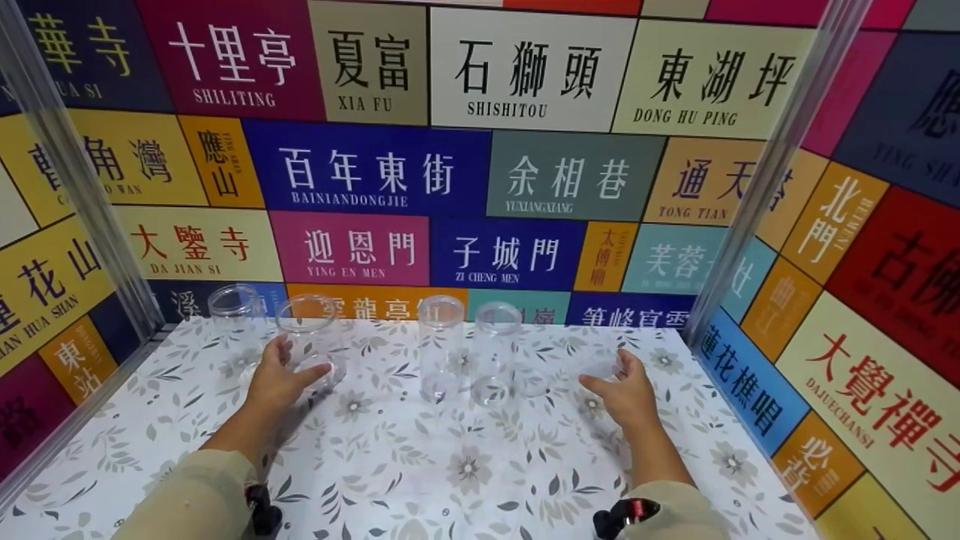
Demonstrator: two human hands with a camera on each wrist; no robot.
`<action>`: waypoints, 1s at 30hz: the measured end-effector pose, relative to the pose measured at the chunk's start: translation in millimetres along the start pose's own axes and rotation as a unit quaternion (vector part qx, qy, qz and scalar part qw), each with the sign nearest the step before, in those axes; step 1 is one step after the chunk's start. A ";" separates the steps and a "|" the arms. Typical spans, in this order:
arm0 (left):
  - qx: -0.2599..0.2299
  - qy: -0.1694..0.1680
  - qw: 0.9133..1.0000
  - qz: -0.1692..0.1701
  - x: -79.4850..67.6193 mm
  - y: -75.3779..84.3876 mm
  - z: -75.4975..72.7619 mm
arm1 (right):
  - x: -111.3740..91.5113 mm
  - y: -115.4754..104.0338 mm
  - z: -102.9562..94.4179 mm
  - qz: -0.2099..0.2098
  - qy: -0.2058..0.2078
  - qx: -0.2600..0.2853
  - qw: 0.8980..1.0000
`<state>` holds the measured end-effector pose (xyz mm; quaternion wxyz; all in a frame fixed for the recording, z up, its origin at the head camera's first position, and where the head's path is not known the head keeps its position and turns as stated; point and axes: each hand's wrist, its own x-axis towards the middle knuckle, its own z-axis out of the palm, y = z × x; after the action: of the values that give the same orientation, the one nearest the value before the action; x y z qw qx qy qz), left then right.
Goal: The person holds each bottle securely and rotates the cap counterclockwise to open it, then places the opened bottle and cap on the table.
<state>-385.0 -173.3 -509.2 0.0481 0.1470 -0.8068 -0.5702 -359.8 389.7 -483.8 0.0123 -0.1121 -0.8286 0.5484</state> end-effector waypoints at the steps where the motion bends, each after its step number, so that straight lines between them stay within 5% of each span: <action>1: 0.004 0.000 1.000 0.001 0.7 -0.9 -0.2 | 0.8 1.3 0.2 0.004 -0.005 -0.009 1.000; 9: 0.051 0.005 0.999 -0.006 0.1 -2.3 1.5 | 11.6 9.8 4.9 0.048 -0.031 -0.080 0.995; 21: 0.097 -0.013 0.995 0.008 -5.0 -3.5 -2.1 | 15.9 17.8 12.4 0.010 -0.059 -0.229 0.972; 30: 0.080 -0.029 0.996 -0.010 -8.2 -3.4 -3.1 | 13.4 18.2 18.8 0.001 -0.058 -0.255 0.965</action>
<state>-375.8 -174.7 -510.5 0.0071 0.1415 -0.8492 -0.5087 -372.4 382.1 -509.3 -0.0653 -0.0805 -0.9403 0.3243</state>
